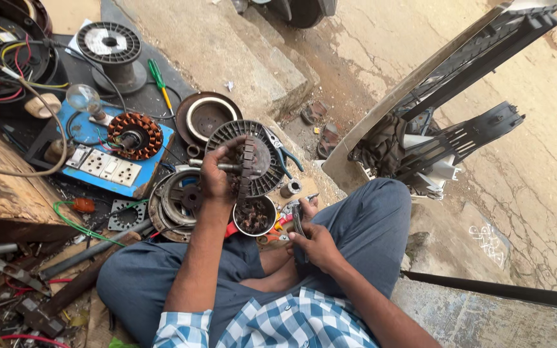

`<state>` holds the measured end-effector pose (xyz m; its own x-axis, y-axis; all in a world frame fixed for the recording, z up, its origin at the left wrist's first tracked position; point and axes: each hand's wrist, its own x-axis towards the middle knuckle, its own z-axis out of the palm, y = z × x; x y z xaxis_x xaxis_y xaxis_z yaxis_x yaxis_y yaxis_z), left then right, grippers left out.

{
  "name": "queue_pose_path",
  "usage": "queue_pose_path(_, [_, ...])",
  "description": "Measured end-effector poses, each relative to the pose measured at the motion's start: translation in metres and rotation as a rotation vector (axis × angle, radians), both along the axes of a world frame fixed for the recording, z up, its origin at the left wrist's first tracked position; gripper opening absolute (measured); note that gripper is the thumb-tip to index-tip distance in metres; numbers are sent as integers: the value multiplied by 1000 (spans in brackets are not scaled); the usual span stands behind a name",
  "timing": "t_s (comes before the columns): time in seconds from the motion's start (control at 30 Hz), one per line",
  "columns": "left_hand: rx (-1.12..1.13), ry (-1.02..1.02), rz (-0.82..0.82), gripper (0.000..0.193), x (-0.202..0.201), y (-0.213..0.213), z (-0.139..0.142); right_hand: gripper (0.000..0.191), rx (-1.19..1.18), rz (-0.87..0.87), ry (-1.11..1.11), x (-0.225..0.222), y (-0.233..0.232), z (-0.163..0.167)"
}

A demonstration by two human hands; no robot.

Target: The person sits cross-legged and uses pliers to pull copper wire from a motor stator, dropping the wire into a metal cup. The person switches to scissors to cut the wire and continues removing it from the stator slots.

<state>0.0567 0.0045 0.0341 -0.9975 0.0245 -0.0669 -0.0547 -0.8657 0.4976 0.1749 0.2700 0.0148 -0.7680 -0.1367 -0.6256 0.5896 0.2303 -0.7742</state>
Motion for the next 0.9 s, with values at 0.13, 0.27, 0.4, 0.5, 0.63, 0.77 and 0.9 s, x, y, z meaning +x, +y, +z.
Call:
queue_pose_path(0.13, [237, -28, -64, 62, -3, 6, 0, 34, -187, 68, -186, 4, 0, 20])
queue_pose_path(0.27, [230, -325, -27, 68, -2, 1, 8, 36, -565, -109, -509, 10, -10, 43])
queue_pose_path(0.4, [221, -148, -192, 61, 0, -4, 9, 40, -477, -105, -318, 6, -15, 50])
queue_pose_path(0.5, [424, -35, -217, 57, 1, -4, 7, 42, -468, -14, -62, -1, -5, 48])
queue_pose_path(0.63, [249, -98, -211, 60, -1, -7, 5, 46, -748, -84, -13, -5, 14, 47])
queue_pose_path(0.77, [206, -159, -171, 62, 0, -10, 5, 49, -930, -98, -220, -5, 12, 52])
queue_pose_path(0.9, [217, -152, -67, 57, 2, -13, 6, 48, -855, 50, -164, -2, 1, 63])
